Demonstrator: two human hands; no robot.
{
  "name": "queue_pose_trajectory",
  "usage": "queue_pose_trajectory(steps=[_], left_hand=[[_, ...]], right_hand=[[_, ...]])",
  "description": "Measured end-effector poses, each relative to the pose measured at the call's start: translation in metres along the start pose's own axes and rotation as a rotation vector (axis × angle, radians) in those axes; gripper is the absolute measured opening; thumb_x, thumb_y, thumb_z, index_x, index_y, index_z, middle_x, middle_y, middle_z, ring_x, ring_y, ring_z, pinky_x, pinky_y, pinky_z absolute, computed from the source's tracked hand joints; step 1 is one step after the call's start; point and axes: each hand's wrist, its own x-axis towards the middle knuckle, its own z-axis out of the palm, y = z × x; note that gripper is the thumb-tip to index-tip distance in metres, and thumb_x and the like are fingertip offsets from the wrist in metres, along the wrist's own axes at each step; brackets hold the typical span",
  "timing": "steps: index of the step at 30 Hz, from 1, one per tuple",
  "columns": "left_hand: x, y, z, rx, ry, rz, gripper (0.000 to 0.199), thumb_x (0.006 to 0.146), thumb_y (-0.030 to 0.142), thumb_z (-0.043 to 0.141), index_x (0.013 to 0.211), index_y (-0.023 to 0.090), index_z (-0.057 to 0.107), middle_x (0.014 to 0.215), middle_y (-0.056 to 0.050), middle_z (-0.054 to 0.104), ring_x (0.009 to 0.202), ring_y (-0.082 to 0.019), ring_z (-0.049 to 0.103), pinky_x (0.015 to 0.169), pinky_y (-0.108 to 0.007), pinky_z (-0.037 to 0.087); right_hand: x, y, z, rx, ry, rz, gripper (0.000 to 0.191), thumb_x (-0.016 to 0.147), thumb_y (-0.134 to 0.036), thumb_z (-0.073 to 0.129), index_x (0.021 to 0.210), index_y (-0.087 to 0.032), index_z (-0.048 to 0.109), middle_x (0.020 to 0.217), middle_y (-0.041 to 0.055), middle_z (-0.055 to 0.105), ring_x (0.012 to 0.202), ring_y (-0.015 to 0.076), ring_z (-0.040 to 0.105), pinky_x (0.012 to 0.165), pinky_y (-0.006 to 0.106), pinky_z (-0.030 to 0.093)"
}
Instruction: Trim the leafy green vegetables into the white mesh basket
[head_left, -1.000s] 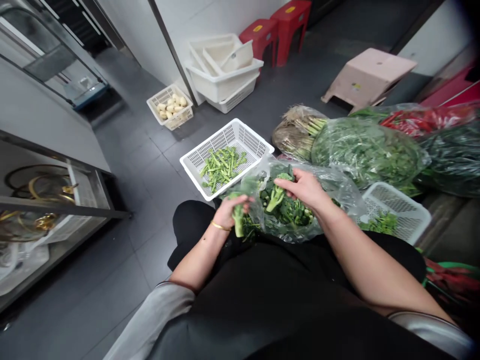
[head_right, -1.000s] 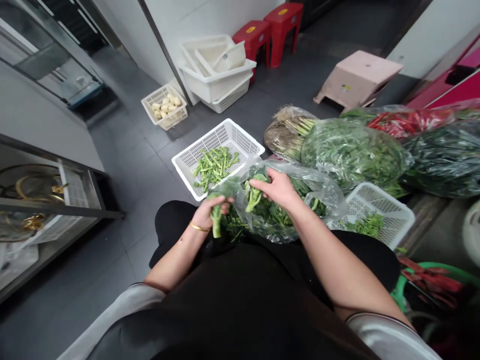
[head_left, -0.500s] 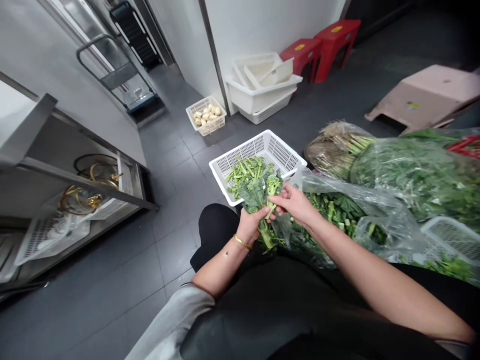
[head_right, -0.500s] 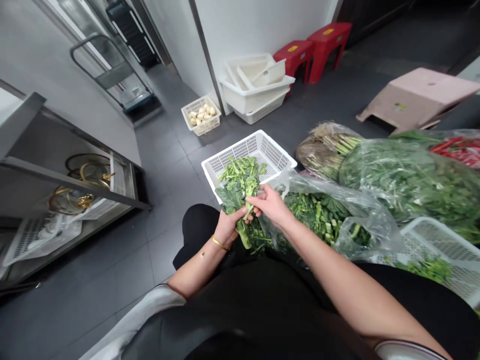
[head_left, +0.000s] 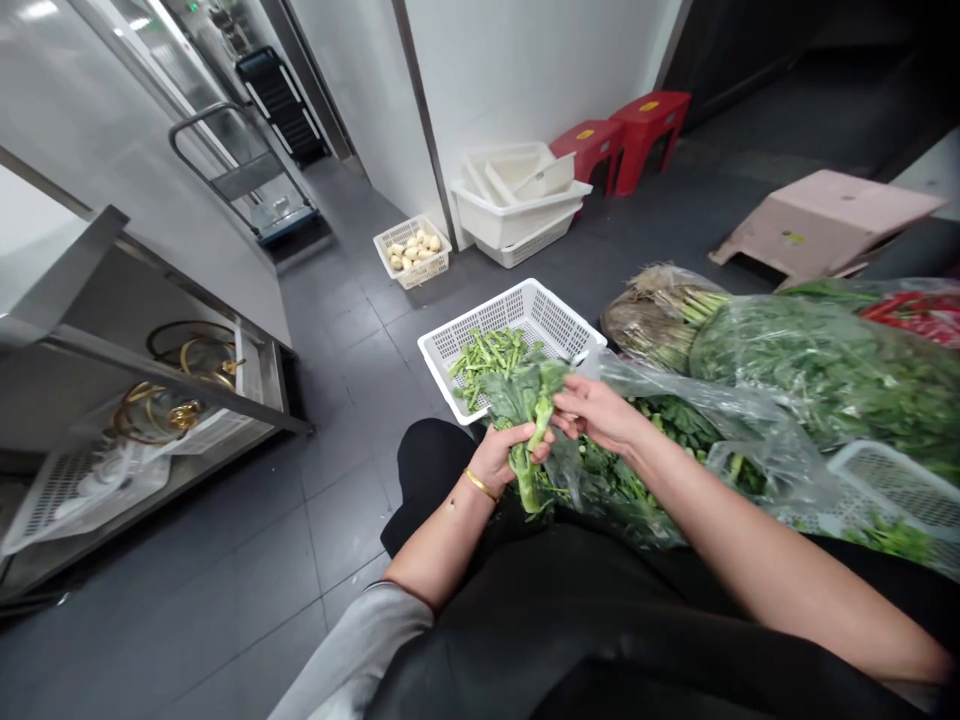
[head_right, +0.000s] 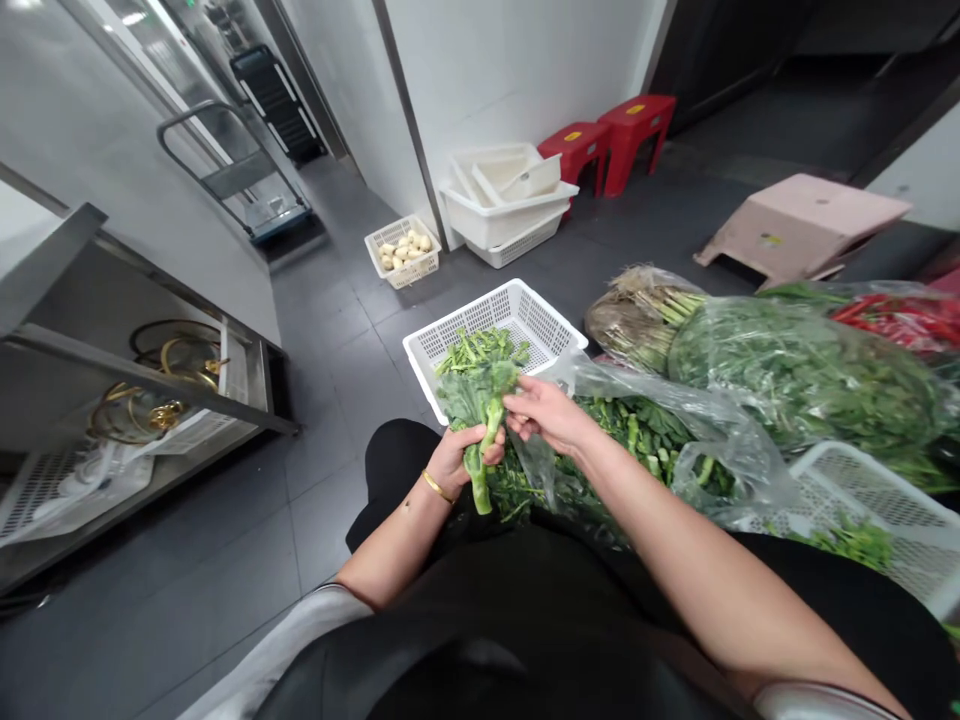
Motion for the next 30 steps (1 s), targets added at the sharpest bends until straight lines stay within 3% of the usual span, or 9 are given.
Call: queue_pose_trajectory(steps=[2,5,8,12,15,20,22,27,30], left_hand=[[0.0,-0.002,0.003,0.077,0.005,0.046,0.041,0.056,0.037,0.078,0.081,0.008,0.063,0.071,-0.008,0.064,0.052,-0.011,0.056,0.045,-0.022,0.038],[0.01,-0.005,0.007,0.211,0.217,0.258,0.038,0.055,0.031,0.08,0.081,0.011,0.061,0.069,-0.005,0.063,0.054,-0.012,0.058,0.047,-0.022,0.04],[0.02,-0.003,0.003,0.203,0.391,0.334,0.034,0.056,0.029,0.08,0.076,0.011,0.059,0.064,-0.002,0.061,0.05,-0.01,0.055,0.046,-0.022,0.039],[0.015,0.001,-0.003,0.05,0.176,0.114,0.036,0.059,0.037,0.075,0.075,0.007,0.062,0.063,-0.005,0.06,0.049,-0.008,0.05,0.045,-0.022,0.036],[0.01,-0.002,0.001,0.059,0.016,0.004,0.04,0.059,0.041,0.075,0.075,0.007,0.062,0.061,-0.006,0.058,0.049,-0.008,0.049,0.046,-0.022,0.035],[0.015,-0.01,0.008,0.327,0.252,0.251,0.046,0.053,0.032,0.081,0.088,0.014,0.057,0.068,-0.001,0.063,0.055,-0.012,0.058,0.05,-0.023,0.041],[0.019,-0.012,0.01,0.325,0.314,0.286,0.044,0.054,0.03,0.081,0.086,0.014,0.057,0.064,0.0,0.061,0.052,-0.012,0.058,0.048,-0.023,0.04],[0.025,-0.013,0.017,0.115,0.297,0.257,0.035,0.057,0.032,0.077,0.076,0.011,0.057,0.059,-0.003,0.059,0.048,-0.01,0.054,0.045,-0.021,0.038],[0.029,-0.013,0.016,0.106,0.428,0.278,0.037,0.057,0.034,0.078,0.078,0.012,0.056,0.057,-0.001,0.058,0.045,-0.009,0.052,0.046,-0.021,0.039]], right_hand=[[0.01,0.0,-0.001,0.049,-0.019,0.048,0.033,0.062,-0.041,0.071,0.073,-0.019,0.049,0.04,-0.0096,0.039,0.035,0.0072,0.037,0.033,0.019,0.027],[0.007,0.011,0.008,0.104,0.192,-0.012,0.038,0.064,-0.039,0.07,0.06,-0.021,0.037,0.037,-0.0091,0.037,0.033,0.005,0.033,0.031,0.017,0.021],[-0.008,0.021,0.017,0.099,0.262,-0.151,0.035,0.073,-0.04,0.066,0.065,-0.021,0.037,0.043,-0.0083,0.043,0.035,0.0052,0.036,0.034,0.017,0.026],[-0.014,0.02,0.012,0.205,0.218,-0.107,0.039,0.073,-0.05,0.065,0.072,-0.024,0.036,0.042,-0.0125,0.032,0.034,0.006,0.03,0.032,0.018,0.025],[-0.003,0.015,0.004,0.102,0.07,0.019,0.043,0.07,-0.057,0.063,0.067,-0.023,0.038,0.042,-0.01,0.035,0.034,0.0069,0.03,0.033,0.022,0.027],[0.014,0.02,-0.002,-0.504,0.387,-0.134,0.036,0.066,-0.053,0.065,0.074,-0.02,0.054,0.053,-0.0026,0.052,0.046,0.0127,0.045,0.048,0.028,0.038],[0.014,0.025,0.0,-0.576,0.471,-0.227,0.034,0.07,-0.052,0.062,0.08,-0.02,0.056,0.056,-0.0016,0.054,0.05,0.0146,0.048,0.055,0.03,0.041],[0.002,0.038,0.016,-0.329,0.48,-0.245,0.035,0.088,-0.051,0.037,0.073,-0.022,0.05,0.045,-0.0021,0.044,0.043,0.0156,0.046,0.05,0.03,0.042],[-0.011,0.044,0.025,-0.547,0.382,-0.385,0.026,0.087,-0.039,0.039,0.071,-0.022,0.051,0.054,0.0023,0.053,0.054,0.0179,0.054,0.056,0.029,0.044]])
